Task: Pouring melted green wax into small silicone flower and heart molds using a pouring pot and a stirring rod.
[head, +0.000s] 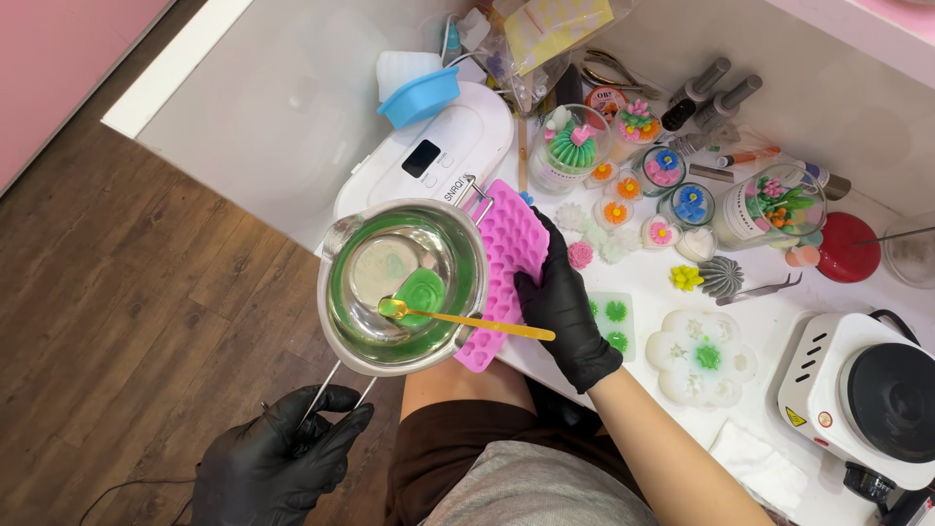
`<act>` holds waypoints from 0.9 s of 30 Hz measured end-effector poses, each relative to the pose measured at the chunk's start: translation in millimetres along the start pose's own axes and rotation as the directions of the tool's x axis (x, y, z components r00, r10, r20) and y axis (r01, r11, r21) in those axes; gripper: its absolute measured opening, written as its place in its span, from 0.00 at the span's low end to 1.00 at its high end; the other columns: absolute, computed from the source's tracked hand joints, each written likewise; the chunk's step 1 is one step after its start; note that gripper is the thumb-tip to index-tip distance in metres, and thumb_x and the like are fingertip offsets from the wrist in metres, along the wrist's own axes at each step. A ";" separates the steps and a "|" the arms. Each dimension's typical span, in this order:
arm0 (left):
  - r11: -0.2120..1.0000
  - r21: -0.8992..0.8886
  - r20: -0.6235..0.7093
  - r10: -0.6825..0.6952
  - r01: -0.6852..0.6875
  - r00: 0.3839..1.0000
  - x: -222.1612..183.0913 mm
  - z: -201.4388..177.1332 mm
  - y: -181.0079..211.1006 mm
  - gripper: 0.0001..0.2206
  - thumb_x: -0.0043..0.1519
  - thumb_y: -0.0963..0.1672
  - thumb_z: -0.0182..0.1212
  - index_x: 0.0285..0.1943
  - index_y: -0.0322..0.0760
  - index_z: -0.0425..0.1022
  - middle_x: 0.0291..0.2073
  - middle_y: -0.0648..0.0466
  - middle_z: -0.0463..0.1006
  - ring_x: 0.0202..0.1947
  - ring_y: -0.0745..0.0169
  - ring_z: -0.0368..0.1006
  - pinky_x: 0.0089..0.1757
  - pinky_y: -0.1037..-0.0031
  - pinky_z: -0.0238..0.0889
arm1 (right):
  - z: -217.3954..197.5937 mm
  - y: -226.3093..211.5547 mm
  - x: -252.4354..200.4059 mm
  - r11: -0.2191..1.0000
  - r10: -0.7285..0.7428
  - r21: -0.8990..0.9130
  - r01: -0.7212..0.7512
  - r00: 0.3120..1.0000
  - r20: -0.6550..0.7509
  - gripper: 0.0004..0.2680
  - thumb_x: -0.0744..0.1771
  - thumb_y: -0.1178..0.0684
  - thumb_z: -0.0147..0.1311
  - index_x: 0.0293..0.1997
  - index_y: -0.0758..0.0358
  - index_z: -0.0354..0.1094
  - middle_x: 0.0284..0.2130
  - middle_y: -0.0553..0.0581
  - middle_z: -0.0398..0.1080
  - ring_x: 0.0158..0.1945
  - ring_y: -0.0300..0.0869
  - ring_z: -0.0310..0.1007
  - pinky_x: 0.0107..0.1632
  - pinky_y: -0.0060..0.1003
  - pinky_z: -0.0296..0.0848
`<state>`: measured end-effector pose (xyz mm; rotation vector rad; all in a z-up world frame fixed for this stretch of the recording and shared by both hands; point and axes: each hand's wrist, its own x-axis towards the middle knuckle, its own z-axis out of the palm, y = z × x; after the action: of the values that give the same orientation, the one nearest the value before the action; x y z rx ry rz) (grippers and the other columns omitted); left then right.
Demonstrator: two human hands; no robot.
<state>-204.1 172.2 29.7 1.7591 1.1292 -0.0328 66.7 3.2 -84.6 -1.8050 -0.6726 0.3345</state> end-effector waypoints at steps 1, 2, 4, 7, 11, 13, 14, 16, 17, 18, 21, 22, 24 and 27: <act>1.000 0.000 0.000 0.000 0.000 1.000 0.7 0.4 -1.0 0.12 0.51 0.42 0.78 0.43 0.41 0.86 0.09 0.52 0.75 0.10 0.69 0.67 0.18 0.72 0.53 | -1.3 -2.7 0.1 1.000 0.001 0.000 -0.001 1.000 0.000 0.30 0.64 0.70 0.51 0.77 0.60 0.46 0.65 0.62 0.66 0.67 0.43 0.67 0.65 0.38 0.68; 0.999 0.048 0.001 0.000 0.000 1.000 1.3 1.1 -2.0 0.11 0.52 0.42 0.78 0.43 0.41 0.86 0.09 0.53 0.75 0.10 0.70 0.69 0.18 0.72 0.55 | -3.1 -5.4 -0.4 0.983 0.125 -0.138 -0.119 0.992 0.035 0.31 0.64 0.66 0.56 0.77 0.57 0.46 0.56 0.60 0.71 0.53 0.43 0.69 0.56 0.37 0.71; 0.995 0.095 0.002 0.000 0.000 1.000 2.3 2.3 -0.9 0.11 0.53 0.42 0.78 0.43 0.42 0.86 0.09 0.53 0.76 0.11 0.71 0.71 0.19 0.73 0.57 | -7.0 -4.4 -1.0 0.933 0.251 -0.278 -0.228 0.966 0.052 0.32 0.63 0.62 0.61 0.76 0.54 0.46 0.47 0.58 0.76 0.40 0.42 0.72 0.46 0.37 0.75; 0.996 0.077 -0.014 0.051 -0.050 0.999 4.5 2.5 -8.2 0.12 0.51 0.43 0.77 0.44 0.43 0.86 0.08 0.54 0.76 0.10 0.72 0.71 0.18 0.73 0.58 | -11.3 0.2 1.0 0.957 0.067 -0.287 -0.044 0.995 0.074 0.32 0.62 0.60 0.64 0.74 0.58 0.50 0.43 0.59 0.75 0.35 0.41 0.70 0.43 0.37 0.75; 0.980 -0.144 0.037 0.142 -0.135 0.989 5.6 3.0 -17.6 0.16 0.50 0.40 0.73 0.48 0.40 0.83 0.10 0.55 0.78 0.10 0.73 0.69 0.17 0.73 0.55 | -22.8 -3.7 9.0 0.930 -0.022 -0.365 0.050 0.997 0.080 0.28 0.62 0.56 0.66 0.71 0.61 0.56 0.52 0.61 0.73 0.39 0.45 0.73 0.45 0.38 0.75; 0.977 -0.163 0.047 0.147 -0.138 0.988 3.4 2.2 -7.9 0.16 0.50 0.40 0.72 0.49 0.40 0.83 0.10 0.55 0.78 0.10 0.73 0.68 0.17 0.74 0.54 | -29.2 -4.5 12.8 0.912 0.015 -0.410 0.025 0.995 0.096 0.28 0.62 0.54 0.67 0.69 0.61 0.57 0.52 0.62 0.72 0.40 0.47 0.74 0.45 0.40 0.75; 0.989 -0.120 0.042 0.095 -0.090 0.995 2.8 1.9 -4.7 0.16 0.50 0.40 0.74 0.48 0.39 0.84 0.09 0.53 0.76 0.10 0.72 0.67 0.17 0.73 0.53 | -31.7 -5.6 15.0 0.886 -0.047 -0.452 0.104 0.990 0.136 0.27 0.62 0.52 0.68 0.68 0.62 0.59 0.53 0.63 0.71 0.46 0.50 0.73 0.49 0.42 0.74; 0.996 -0.079 0.035 0.043 -0.040 0.998 4.6 3.1 -10.7 0.15 0.51 0.40 0.75 0.47 0.39 0.85 0.08 0.52 0.75 0.09 0.70 0.66 0.17 0.72 0.52 | -34.3 -14.5 20.8 0.852 -0.107 -0.490 0.183 0.978 0.180 0.26 0.63 0.51 0.68 0.67 0.63 0.61 0.53 0.65 0.71 0.53 0.53 0.73 0.54 0.44 0.73; 0.986 -0.161 0.055 0.048 -0.039 0.997 7.1 4.5 -19.9 0.15 0.50 0.40 0.74 0.48 0.38 0.84 0.10 0.52 0.76 0.10 0.70 0.66 0.17 0.72 0.52 | -34.5 -22.3 24.3 0.873 -0.045 -0.475 0.114 0.987 0.156 0.26 0.62 0.49 0.68 0.66 0.64 0.61 0.53 0.64 0.71 0.54 0.53 0.73 0.55 0.44 0.72; 0.970 -0.242 0.074 0.055 -0.035 0.996 9.4 6.0 -29.0 0.16 0.49 0.39 0.73 0.48 0.38 0.84 0.11 0.53 0.77 0.10 0.70 0.66 0.17 0.72 0.52 | -34.7 -30.1 27.7 0.888 0.019 -0.458 0.045 0.991 0.133 0.27 0.61 0.47 0.68 0.64 0.65 0.62 0.53 0.64 0.72 0.54 0.52 0.73 0.55 0.44 0.71; 0.981 -0.196 0.067 0.020 -0.006 0.998 4.9 3.7 -3.2 0.15 0.51 0.40 0.72 0.47 0.39 0.84 0.12 0.54 0.79 0.11 0.70 0.68 0.18 0.72 0.55 | -32.3 -43.6 39.1 0.928 0.099 -0.368 -0.052 0.989 0.111 0.23 0.63 0.43 0.65 0.63 0.61 0.66 0.52 0.60 0.74 0.54 0.49 0.75 0.54 0.41 0.73; 0.981 -0.196 0.066 0.019 -0.005 0.998 4.5 3.0 -1.6 0.15 0.51 0.40 0.72 0.47 0.39 0.84 0.12 0.54 0.79 0.11 0.70 0.68 0.18 0.72 0.55 | -30.9 -36.7 42.8 0.928 0.099 -0.368 -0.051 0.989 0.112 0.23 0.63 0.43 0.65 0.63 0.61 0.66 0.52 0.60 0.74 0.54 0.49 0.75 0.54 0.41 0.73; 1.000 -0.017 0.031 -0.006 0.007 1.000 4.5 1.8 1.7 0.13 0.52 0.43 0.75 0.47 0.42 0.85 0.09 0.53 0.77 0.10 0.68 0.70 0.18 0.71 0.58 | -28.5 -22.8 50.3 0.921 0.073 -0.390 -0.007 0.986 0.153 0.21 0.64 0.42 0.65 0.59 0.62 0.69 0.50 0.60 0.75 0.55 0.47 0.75 0.57 0.40 0.72; 1.000 -0.016 0.027 0.026 -0.026 0.999 5.7 4.3 2.2 0.14 0.52 0.43 0.75 0.47 0.43 0.85 0.09 0.53 0.76 0.10 0.69 0.70 0.18 0.72 0.57 | -21.9 -9.2 61.6 0.962 0.172 -0.240 -0.133 0.973 0.153 0.23 0.64 0.41 0.64 0.63 0.61 0.66 0.53 0.56 0.75 0.56 0.41 0.75 0.57 0.37 0.72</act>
<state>-197.4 172.7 26.3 1.7541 1.0844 -0.0319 125.0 24.8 -62.4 -2.0712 -0.7167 0.5407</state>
